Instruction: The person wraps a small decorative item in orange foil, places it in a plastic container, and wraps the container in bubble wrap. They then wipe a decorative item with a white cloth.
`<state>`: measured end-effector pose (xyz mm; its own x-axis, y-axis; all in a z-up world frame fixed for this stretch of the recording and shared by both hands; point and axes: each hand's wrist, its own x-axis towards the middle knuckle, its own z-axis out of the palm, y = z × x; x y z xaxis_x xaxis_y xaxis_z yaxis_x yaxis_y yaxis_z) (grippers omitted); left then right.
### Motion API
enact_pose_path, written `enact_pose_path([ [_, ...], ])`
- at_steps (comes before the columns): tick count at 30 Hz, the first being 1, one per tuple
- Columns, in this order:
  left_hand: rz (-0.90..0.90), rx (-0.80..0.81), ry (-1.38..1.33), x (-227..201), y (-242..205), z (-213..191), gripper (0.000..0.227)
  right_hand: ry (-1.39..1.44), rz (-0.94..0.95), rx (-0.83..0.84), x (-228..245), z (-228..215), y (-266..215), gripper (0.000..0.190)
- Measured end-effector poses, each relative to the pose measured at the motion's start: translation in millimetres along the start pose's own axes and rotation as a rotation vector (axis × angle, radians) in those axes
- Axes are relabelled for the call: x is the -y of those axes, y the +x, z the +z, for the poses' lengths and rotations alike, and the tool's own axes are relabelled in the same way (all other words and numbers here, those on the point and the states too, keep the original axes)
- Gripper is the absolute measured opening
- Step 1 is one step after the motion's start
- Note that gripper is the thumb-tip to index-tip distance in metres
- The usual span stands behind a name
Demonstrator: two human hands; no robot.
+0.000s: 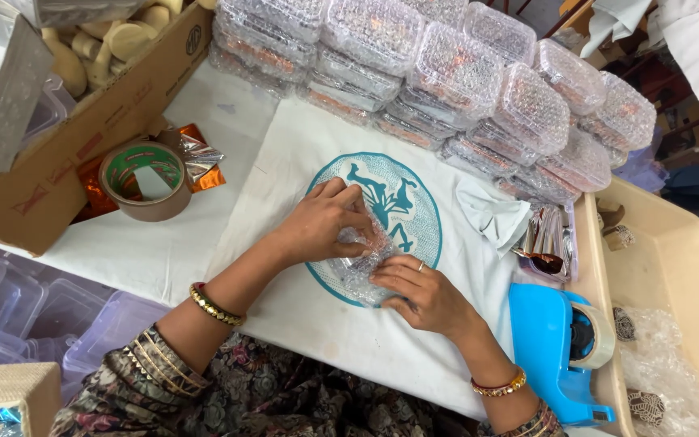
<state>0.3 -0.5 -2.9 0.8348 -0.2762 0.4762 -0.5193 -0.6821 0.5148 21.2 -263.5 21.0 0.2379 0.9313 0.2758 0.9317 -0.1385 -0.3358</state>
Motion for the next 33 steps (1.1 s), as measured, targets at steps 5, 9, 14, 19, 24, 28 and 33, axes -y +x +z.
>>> enact_pose_path([
  [5, 0.025, -0.011, 0.017, 1.2, 0.2, -0.1, 0.030, -0.135, -0.044, -0.021, 0.0, 4.8, -0.6, 0.034],
  [9, 0.037, -0.019, 0.010, 1.6, -1.9, 1.4, 0.029, -0.330, -0.159, -0.113, 7.3, -0.3, 8.5, 0.024],
  [14, 0.063, -0.030, 0.030, 1.5, -2.2, -0.5, 0.027, -0.425, -0.180, -0.221, 1.5, 1.8, 16.1, 0.017],
  [19, 0.063, -0.024, 0.018, 0.5, -2.4, -1.4, 0.022, -0.407, -0.168, -0.189, -2.7, 3.1, 24.5, 0.014],
  [24, 0.046, -0.011, 0.003, -0.2, -2.7, -1.5, 0.022, -0.396, -0.189, -0.248, -6.8, 4.0, 33.6, 0.019],
  [28, 0.036, -0.011, 0.003, 0.7, -2.8, 1.4, 0.022, -0.310, -0.143, -0.176, -14.8, 3.4, 36.7, 0.022],
  [33, 0.043, -0.009, -0.027, 0.4, -3.5, 2.1, 0.022, -0.030, 0.071, -0.138, -7.4, -8.7, 48.9, 0.016],
])
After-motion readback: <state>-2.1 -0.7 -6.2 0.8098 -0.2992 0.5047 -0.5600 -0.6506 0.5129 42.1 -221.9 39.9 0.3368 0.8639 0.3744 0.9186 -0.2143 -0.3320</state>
